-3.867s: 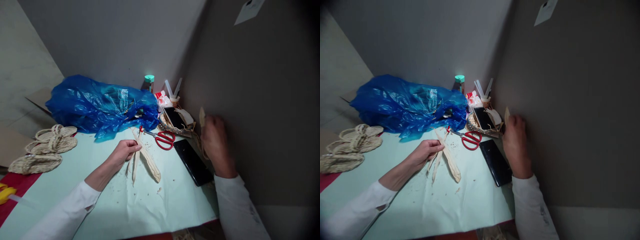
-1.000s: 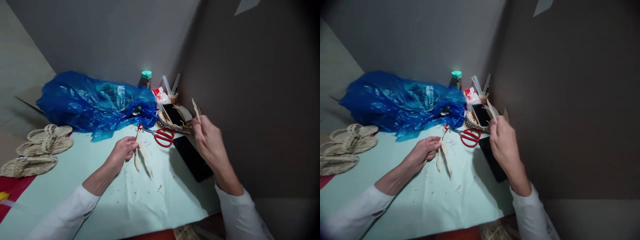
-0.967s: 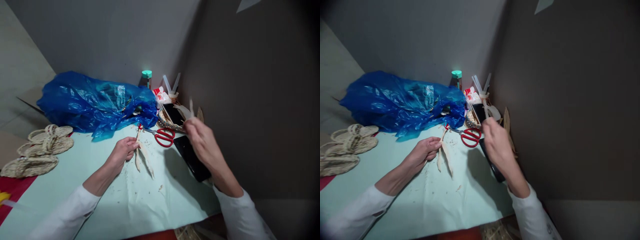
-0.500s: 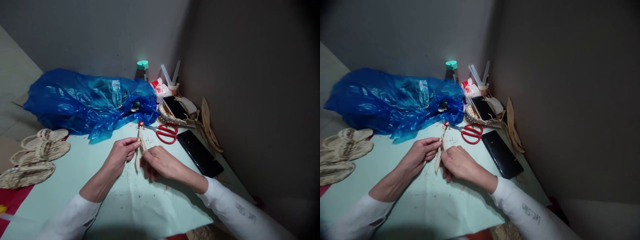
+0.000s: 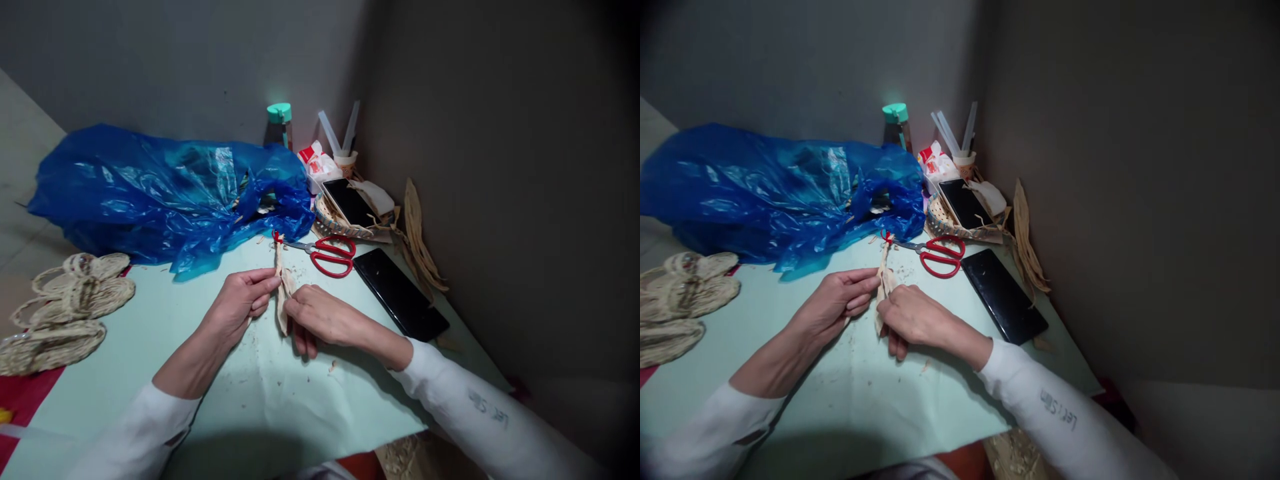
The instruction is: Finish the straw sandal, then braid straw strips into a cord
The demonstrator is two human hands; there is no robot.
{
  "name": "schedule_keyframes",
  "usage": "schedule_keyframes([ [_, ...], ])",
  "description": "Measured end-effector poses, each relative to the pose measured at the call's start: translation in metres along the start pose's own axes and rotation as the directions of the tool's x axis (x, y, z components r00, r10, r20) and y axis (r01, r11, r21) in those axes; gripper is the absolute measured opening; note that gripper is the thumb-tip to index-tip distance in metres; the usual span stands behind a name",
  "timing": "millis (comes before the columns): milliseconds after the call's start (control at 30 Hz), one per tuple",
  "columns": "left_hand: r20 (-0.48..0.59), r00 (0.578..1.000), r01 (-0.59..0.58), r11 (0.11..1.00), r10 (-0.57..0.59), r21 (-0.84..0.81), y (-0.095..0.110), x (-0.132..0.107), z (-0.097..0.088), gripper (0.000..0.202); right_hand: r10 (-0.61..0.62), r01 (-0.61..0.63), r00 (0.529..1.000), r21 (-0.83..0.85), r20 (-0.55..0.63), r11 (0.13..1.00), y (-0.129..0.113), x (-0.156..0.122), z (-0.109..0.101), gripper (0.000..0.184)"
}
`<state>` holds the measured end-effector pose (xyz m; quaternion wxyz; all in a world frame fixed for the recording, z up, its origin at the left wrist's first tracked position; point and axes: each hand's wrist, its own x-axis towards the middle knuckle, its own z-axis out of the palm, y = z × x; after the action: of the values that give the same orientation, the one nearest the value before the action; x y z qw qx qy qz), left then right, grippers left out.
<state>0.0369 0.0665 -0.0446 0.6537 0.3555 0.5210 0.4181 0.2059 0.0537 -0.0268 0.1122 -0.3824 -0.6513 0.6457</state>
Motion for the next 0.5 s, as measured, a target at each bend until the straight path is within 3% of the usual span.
schedule_keyframes([
  [500, -0.024, 0.998, -0.049, 0.998, 0.050, 0.034, -0.0038, -0.0015, 0.0046, 0.038, 0.016, -0.011, 0.999, -0.165, 0.029, 0.986, 0.0014, 0.0082, 0.0008, 0.038],
])
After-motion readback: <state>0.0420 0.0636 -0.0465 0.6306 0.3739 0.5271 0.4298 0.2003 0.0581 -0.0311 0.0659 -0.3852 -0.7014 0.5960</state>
